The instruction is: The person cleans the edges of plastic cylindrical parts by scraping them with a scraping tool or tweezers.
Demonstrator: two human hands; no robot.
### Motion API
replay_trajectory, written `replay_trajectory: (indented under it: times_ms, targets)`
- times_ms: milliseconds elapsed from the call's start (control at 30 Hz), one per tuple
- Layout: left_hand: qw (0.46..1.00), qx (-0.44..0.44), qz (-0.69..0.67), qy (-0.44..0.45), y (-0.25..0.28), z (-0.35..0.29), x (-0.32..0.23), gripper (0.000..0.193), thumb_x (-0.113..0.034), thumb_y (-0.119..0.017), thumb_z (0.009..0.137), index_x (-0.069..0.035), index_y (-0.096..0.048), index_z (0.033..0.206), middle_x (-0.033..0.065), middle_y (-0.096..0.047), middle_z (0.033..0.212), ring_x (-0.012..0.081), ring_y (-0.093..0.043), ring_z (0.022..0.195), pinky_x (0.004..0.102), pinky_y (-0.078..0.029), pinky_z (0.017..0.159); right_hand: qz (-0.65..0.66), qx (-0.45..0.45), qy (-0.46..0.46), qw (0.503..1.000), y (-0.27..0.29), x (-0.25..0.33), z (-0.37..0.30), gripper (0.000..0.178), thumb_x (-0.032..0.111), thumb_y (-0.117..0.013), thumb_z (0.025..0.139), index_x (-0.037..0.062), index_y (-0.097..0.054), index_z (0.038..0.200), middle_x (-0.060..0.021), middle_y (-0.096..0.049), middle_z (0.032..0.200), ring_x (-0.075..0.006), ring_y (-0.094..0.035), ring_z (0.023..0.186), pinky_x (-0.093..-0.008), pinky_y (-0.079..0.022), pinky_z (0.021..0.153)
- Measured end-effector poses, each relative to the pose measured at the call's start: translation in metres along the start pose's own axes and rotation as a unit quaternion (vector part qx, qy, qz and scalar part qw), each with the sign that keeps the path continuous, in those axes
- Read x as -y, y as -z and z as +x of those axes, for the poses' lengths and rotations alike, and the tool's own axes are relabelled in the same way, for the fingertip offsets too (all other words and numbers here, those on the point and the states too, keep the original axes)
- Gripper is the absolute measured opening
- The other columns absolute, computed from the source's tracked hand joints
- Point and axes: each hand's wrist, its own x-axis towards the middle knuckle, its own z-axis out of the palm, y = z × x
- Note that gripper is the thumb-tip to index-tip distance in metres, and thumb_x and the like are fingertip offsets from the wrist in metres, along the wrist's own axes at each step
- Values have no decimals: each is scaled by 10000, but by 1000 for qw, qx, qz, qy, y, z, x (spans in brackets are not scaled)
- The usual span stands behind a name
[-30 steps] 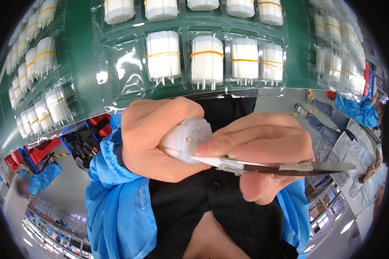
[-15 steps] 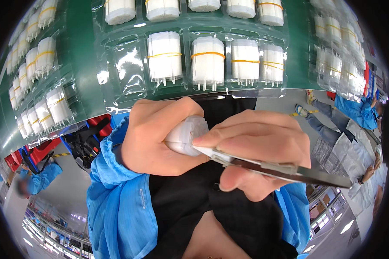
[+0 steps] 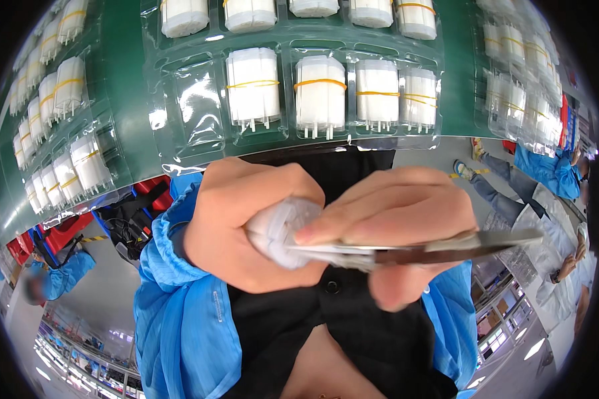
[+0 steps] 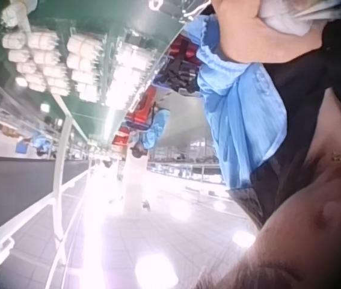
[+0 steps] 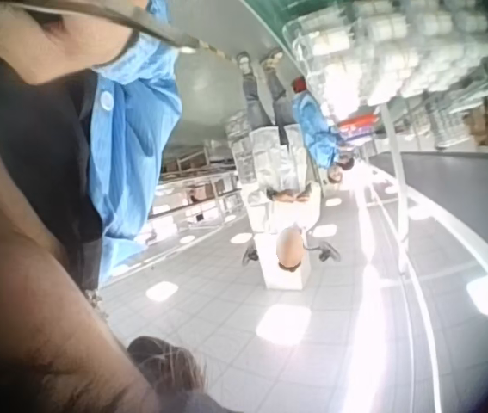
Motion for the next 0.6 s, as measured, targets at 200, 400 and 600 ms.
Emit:
replay_trajectory:
  times_ms: [200,400,600]
  targets:
    - [993,-72,-45,-77,-9,-2,4,264,-98,-769,568,-27,-589,748,87,-582,609,241,-578,481,273,-424,423,66,-10,-5,998,-5,-3,0,453,333,-623,845,-57,-469,1018,-317,-622,845,-337,-671,713,-371,-557,594]
    - [997,-29,-46,-61,-7,-3,3,278,-110,-778,570,-19,-592,756,85,-595,623,242,-589,495,273,-429,423,110,-48,0,993,-4,-3,-4,436,329,-608,856,-52,-473,1020,-297,-631,827,-313,-675,724,-368,-562,579]
    - [999,4,-31,-32,-4,-1,1,279,-115,-781,567,-22,-586,745,84,-591,619,244,-584,490,277,-422,417,35,28,18,999,6,-1,2,428,328,-579,871,-57,-463,1019,-311,-626,826,-322,-675,730,-362,-564,588]
